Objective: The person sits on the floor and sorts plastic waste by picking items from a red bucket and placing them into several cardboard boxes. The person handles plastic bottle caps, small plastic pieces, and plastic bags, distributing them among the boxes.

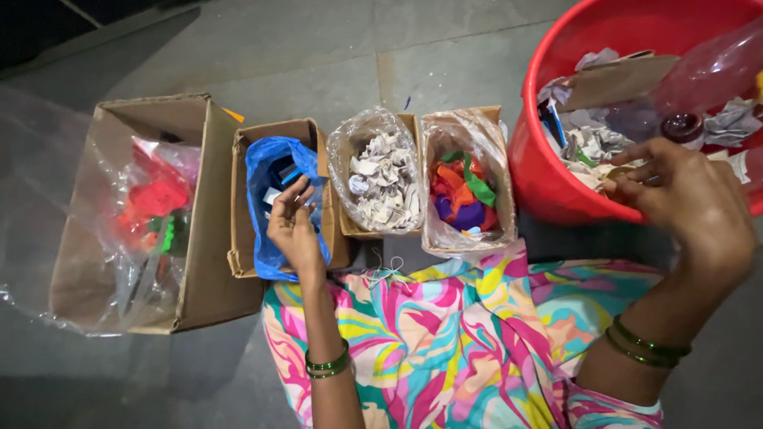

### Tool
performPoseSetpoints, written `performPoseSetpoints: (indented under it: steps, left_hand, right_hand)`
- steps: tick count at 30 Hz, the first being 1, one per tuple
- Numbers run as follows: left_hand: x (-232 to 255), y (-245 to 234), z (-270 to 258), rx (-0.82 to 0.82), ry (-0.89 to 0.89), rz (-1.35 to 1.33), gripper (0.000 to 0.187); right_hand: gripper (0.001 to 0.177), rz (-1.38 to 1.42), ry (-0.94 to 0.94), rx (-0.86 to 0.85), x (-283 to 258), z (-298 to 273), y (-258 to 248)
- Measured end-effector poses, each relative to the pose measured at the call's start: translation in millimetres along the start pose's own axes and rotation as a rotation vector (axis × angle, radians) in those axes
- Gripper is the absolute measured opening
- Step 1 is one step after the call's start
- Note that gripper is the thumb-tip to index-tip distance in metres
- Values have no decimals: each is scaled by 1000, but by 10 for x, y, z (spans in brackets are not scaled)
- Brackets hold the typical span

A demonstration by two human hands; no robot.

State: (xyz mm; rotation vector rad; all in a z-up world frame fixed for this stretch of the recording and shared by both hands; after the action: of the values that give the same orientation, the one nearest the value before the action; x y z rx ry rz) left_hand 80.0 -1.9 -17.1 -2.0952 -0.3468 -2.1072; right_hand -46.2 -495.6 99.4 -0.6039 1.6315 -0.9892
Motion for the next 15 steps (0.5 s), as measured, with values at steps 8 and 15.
performPoseSetpoints:
  steps: [8,15]
  left_hand:
    - [-18,-13,0,8,27,-22,31]
    - [239,39,-179,101,70,70,32]
  right_hand:
    - [30,-147,-4,-6,-64,24,-58]
    - [23,414,-122,393,-226,-224,-257]
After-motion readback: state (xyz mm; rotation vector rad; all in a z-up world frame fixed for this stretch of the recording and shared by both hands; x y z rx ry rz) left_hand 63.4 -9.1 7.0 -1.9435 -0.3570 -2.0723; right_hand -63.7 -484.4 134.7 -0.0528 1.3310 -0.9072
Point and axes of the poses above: each hand's wrist, its own z-axis towards the middle knuckle, its own y-axis out of the palm, x = y × z, the point moved 6 cm from there along z, towards the middle knuckle, and after that the axes turned 11 degrees about -y, right-handed, at the moved point
